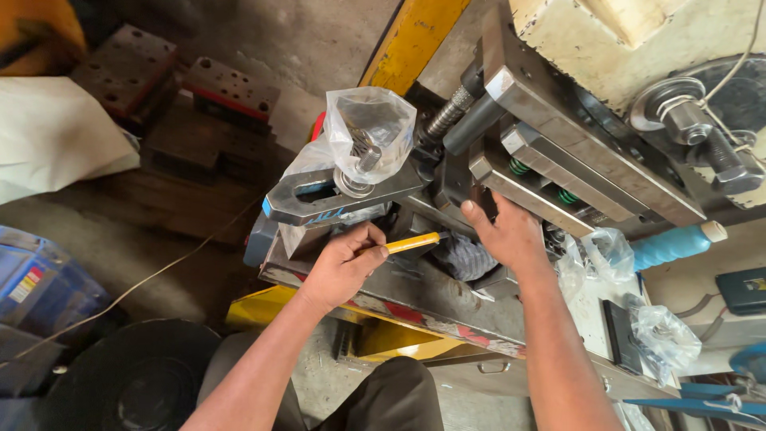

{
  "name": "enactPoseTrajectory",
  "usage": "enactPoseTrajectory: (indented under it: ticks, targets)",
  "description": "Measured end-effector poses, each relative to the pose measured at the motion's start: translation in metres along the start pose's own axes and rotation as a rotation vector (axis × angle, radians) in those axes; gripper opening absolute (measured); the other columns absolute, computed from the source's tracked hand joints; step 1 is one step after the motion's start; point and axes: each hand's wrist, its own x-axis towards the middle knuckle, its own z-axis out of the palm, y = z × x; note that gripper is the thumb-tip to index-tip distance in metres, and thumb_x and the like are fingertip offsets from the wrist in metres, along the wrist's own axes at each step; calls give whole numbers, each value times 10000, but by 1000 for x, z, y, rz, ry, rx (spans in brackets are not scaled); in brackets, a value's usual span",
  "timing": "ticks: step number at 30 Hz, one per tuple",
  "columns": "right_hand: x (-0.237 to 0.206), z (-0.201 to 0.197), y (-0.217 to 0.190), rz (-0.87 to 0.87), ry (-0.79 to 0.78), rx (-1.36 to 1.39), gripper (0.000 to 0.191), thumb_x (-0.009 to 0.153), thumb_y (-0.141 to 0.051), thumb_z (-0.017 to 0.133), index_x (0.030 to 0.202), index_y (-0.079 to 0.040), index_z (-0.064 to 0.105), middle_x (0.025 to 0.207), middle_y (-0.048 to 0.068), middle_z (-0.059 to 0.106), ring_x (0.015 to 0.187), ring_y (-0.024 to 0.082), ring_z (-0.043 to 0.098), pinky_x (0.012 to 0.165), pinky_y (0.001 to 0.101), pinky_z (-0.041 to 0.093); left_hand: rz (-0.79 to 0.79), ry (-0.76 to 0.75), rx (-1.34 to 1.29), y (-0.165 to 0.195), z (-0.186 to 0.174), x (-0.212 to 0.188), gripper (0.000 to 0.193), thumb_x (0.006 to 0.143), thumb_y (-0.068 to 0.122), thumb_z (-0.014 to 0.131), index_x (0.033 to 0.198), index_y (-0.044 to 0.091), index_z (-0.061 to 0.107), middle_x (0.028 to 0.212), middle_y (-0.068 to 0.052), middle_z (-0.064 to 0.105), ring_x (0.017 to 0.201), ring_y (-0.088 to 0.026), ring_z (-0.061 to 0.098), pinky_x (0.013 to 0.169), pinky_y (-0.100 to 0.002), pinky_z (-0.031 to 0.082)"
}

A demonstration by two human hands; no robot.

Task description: The person operates a power press machine, repeatedly inserting small metal pieces into the die and activating the press to shape them. They use a yellow tool to assist with placement and retrieval of the parts.

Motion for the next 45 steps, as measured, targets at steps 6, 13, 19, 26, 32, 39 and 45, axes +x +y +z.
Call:
enactPoseTrajectory:
  ticks: [6, 13, 19, 26, 32, 39, 45]
  targets:
    - [3, 9, 3, -250, 139, -106, 803, 930, -674, 512, 1551, -170, 435, 1445, 263, 539, 1334, 452, 481, 1097, 542, 344, -20, 3, -1, -1, -2, 0, 33, 960, 66, 628, 972, 47, 604, 750, 44, 540, 651, -42, 467, 562, -218, 392]
    - [4, 11, 12, -293, 136, -77, 753, 943, -637, 521, 1543, -188, 442, 1514, 216, 501, 1386, 440, 450, 1116, 538, 332, -27, 7, -5, 1, -1, 1, 28, 955, 64, 628, 969, 49, 609, 761, 47, 546, 652, -39, 463, 557, -214, 388]
    - [1, 2, 19, -225, 87, -6, 780, 855, -631, 644, 1485, -186, 524, 1462, 202, 563, 1360, 422, 518, 1106, 482, 420, -34, 5, 12, 1, -1, 1, 24, 964, 67, 632, 972, 50, 616, 746, 38, 526, 641, -36, 449, 551, -214, 373]
    - [6, 5, 25, -267, 118, 39, 940, 820, -619, 712, 1509, -47, 427, 1473, 307, 494, 1368, 480, 452, 1109, 504, 373, -29, 16, 18, -1, 0, 3, 26, 956, 62, 636, 966, 51, 615, 771, 50, 550, 647, -26, 448, 549, -213, 376]
    - [19, 6, 30, -305, 71, -1, 946, 833, -611, 696, 1537, -49, 407, 1493, 321, 458, 1387, 492, 409, 1117, 505, 336, -23, 4, 4, -1, 0, 5, 32, 958, 66, 641, 970, 51, 615, 783, 50, 548, 665, -27, 460, 564, -211, 387]
    - [29, 4, 41, -205, -47, 22, 890, 776, -622, 699, 1441, -59, 518, 1391, 242, 600, 1326, 405, 536, 1114, 438, 405, -46, -2, -2, -1, 1, 7, 32, 957, 67, 633, 972, 50, 612, 772, 49, 536, 661, -31, 452, 563, -211, 379]
    - [26, 4, 46, -245, -43, 93, 919, 762, -621, 741, 1431, -31, 518, 1394, 236, 593, 1317, 402, 537, 1094, 437, 408, -40, -3, 9, 0, 3, 7, 39, 970, 71, 625, 962, 39, 602, 740, 45, 512, 648, -38, 431, 553, -217, 357]
